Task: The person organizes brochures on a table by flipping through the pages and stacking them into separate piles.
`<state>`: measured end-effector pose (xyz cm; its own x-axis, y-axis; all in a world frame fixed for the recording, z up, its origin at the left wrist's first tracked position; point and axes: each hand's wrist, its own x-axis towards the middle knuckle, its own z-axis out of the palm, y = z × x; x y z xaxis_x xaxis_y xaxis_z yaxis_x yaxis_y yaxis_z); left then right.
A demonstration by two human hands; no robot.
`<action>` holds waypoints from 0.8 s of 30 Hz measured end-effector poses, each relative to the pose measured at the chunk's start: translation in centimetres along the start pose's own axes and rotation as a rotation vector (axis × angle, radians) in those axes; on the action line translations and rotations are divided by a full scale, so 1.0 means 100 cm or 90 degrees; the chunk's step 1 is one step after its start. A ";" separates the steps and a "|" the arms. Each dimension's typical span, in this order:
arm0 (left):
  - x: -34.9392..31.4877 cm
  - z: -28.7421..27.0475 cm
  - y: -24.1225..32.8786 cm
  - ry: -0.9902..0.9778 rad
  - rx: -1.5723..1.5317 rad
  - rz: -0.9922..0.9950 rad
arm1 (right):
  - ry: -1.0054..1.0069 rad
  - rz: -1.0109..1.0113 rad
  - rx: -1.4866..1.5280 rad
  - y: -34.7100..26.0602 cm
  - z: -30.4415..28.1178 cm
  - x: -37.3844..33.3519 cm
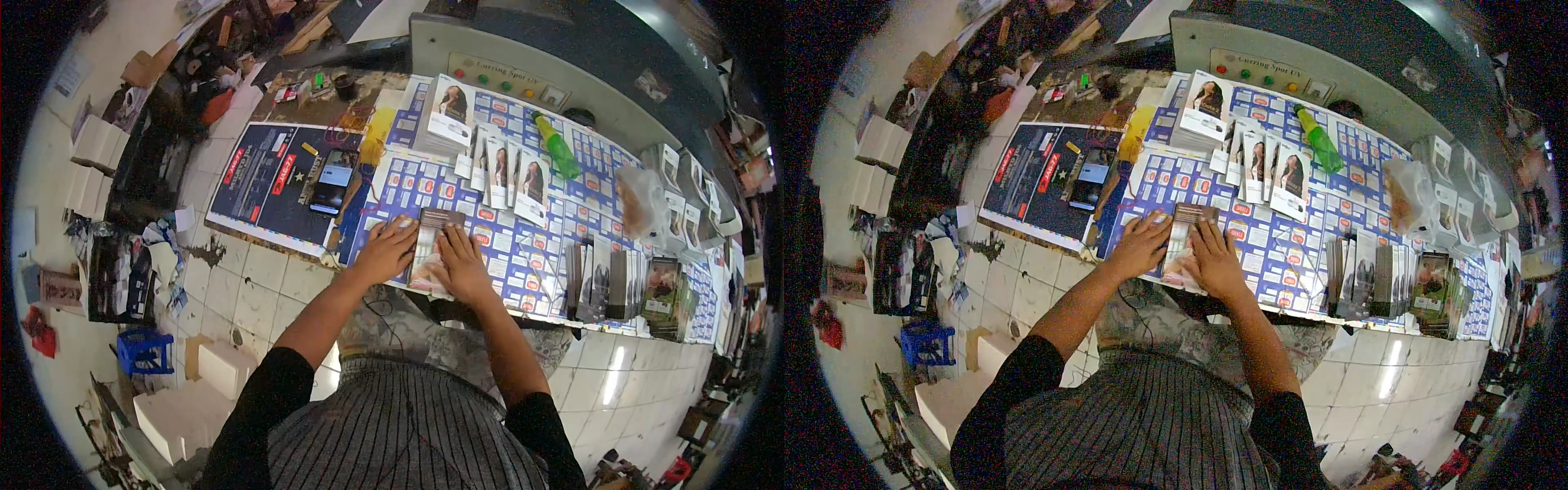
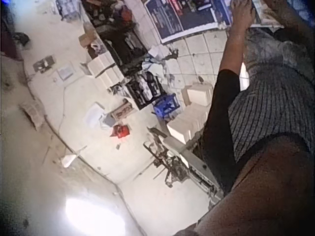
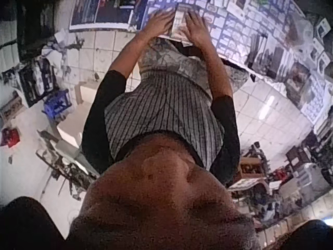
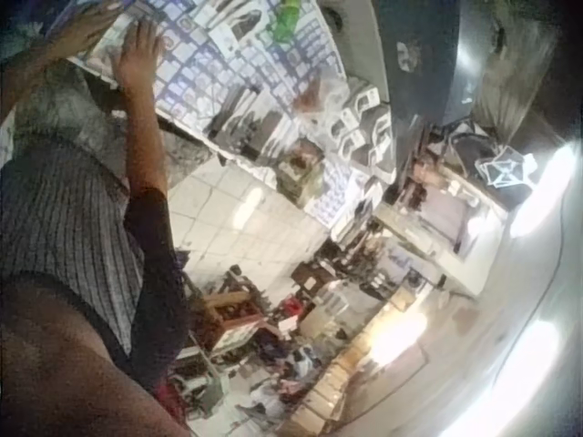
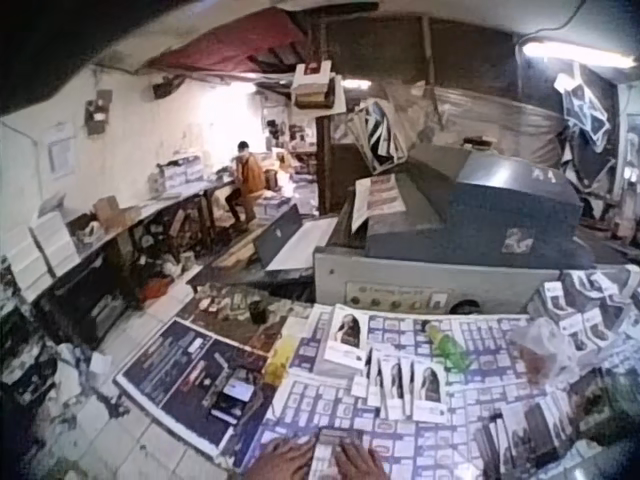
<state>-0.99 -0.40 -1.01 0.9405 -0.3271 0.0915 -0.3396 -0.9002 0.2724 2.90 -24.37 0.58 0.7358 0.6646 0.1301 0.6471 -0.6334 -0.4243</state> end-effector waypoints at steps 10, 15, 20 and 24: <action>-0.001 0.000 -0.006 -0.028 -0.115 -0.041 | -0.008 -0.018 -0.076 0.003 0.016 0.001; -0.002 -0.008 -0.004 -0.049 -0.086 0.007 | 0.006 -0.021 -0.071 0.004 0.016 -0.001; -0.003 -0.006 -0.008 -0.063 -0.068 0.019 | 0.000 -0.020 -0.090 0.003 0.017 0.002; -0.003 -0.005 -0.010 -0.068 -0.065 0.016 | -0.018 -0.003 -0.091 0.001 0.015 0.004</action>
<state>-0.95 0.73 -0.78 0.9237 -0.3832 -0.0014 -0.3558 -0.8592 0.3677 2.95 -23.58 -0.76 0.7278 0.6776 0.1052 0.6741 -0.6790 -0.2908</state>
